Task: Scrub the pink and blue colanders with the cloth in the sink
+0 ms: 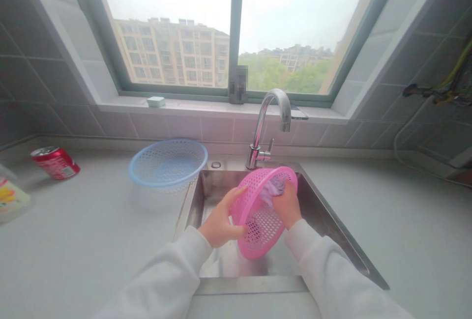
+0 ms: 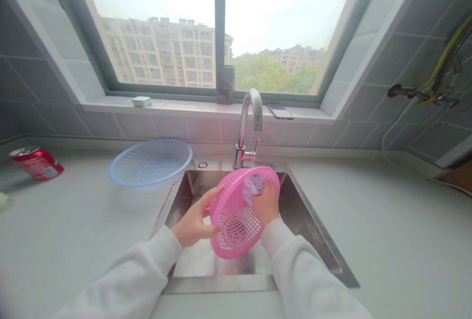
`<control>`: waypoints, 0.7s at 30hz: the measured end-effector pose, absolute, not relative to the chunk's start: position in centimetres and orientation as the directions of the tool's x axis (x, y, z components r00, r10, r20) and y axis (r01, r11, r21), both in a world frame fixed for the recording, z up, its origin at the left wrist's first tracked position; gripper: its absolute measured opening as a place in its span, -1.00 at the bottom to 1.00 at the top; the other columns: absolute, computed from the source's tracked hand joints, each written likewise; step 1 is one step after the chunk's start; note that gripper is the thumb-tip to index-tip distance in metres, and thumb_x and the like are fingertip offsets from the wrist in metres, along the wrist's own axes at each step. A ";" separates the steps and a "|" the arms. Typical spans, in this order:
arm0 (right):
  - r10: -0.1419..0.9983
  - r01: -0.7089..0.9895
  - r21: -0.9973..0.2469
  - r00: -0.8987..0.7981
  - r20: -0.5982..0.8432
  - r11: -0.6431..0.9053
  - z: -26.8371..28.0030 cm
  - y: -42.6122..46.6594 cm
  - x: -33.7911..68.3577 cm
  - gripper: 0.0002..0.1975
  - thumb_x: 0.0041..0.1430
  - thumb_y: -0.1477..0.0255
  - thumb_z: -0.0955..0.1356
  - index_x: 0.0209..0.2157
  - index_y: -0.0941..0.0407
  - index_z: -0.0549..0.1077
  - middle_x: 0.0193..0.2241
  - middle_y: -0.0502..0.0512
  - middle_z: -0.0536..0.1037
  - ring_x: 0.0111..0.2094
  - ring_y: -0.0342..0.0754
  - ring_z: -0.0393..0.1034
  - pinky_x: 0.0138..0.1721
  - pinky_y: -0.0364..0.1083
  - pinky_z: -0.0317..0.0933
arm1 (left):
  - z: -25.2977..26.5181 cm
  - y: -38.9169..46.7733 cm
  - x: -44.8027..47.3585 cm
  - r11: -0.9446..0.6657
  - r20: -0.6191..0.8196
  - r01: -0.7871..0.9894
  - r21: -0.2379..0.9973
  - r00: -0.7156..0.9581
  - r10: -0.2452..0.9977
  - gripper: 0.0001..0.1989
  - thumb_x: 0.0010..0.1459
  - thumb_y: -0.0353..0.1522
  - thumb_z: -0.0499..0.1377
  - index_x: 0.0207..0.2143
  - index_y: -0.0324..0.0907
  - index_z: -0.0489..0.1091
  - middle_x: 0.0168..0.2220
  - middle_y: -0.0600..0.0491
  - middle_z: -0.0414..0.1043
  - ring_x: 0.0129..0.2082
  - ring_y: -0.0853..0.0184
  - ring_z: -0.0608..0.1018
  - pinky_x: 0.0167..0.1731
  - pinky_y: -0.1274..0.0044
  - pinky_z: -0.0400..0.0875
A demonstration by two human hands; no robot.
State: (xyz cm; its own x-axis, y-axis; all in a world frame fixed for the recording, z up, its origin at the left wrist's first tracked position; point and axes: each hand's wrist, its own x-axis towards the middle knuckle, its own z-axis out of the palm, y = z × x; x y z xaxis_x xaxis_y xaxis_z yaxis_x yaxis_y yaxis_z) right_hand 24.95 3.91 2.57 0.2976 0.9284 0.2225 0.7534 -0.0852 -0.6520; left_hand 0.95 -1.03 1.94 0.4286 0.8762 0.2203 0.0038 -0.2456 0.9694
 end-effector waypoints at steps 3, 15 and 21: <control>0.919 0.695 -0.719 0.283 0.274 0.001 2.4 3.3 24.1 -0.58 0.17 0.46 0.34 0.09 0.10 0.37 0.03 0.28 0.50 0.12 0.19 0.40 0.22 0.15 0.29 | 1.9 -1.0 1.2 -0.196 0.183 -0.018 0.981 0.442 0.878 0.01 -0.17 -0.35 0.48 0.38 -0.02 0.28 0.42 -0.13 0.19 0.37 -0.17 0.32 0.39 0.06 0.14; 0.843 0.376 -0.877 -0.534 0.058 0.299 4.2 -0.4 20.8 -0.65 0.05 0.43 0.46 -0.06 0.08 0.54 -0.15 0.15 0.68 -0.12 0.10 0.58 0.02 0.05 0.42 | 1.6 -0.6 1.7 -0.037 0.135 -0.250 0.968 0.391 0.910 0.08 -0.17 -0.18 0.50 0.41 -0.09 0.23 0.33 -0.20 0.38 0.21 -0.20 0.51 0.13 0.14 0.49; 0.829 0.684 -0.637 -0.545 -0.122 0.356 3.0 0.4 21.7 -0.71 0.12 0.65 0.35 -0.21 0.10 0.65 -0.18 0.16 0.69 -0.07 0.11 0.58 0.05 0.01 0.34 | 1.6 -0.9 1.6 -0.148 0.160 -0.061 0.987 0.343 0.926 -0.04 -0.13 -0.25 0.47 0.36 -0.09 0.32 0.37 -0.15 0.32 0.34 -0.19 0.37 0.35 0.05 0.24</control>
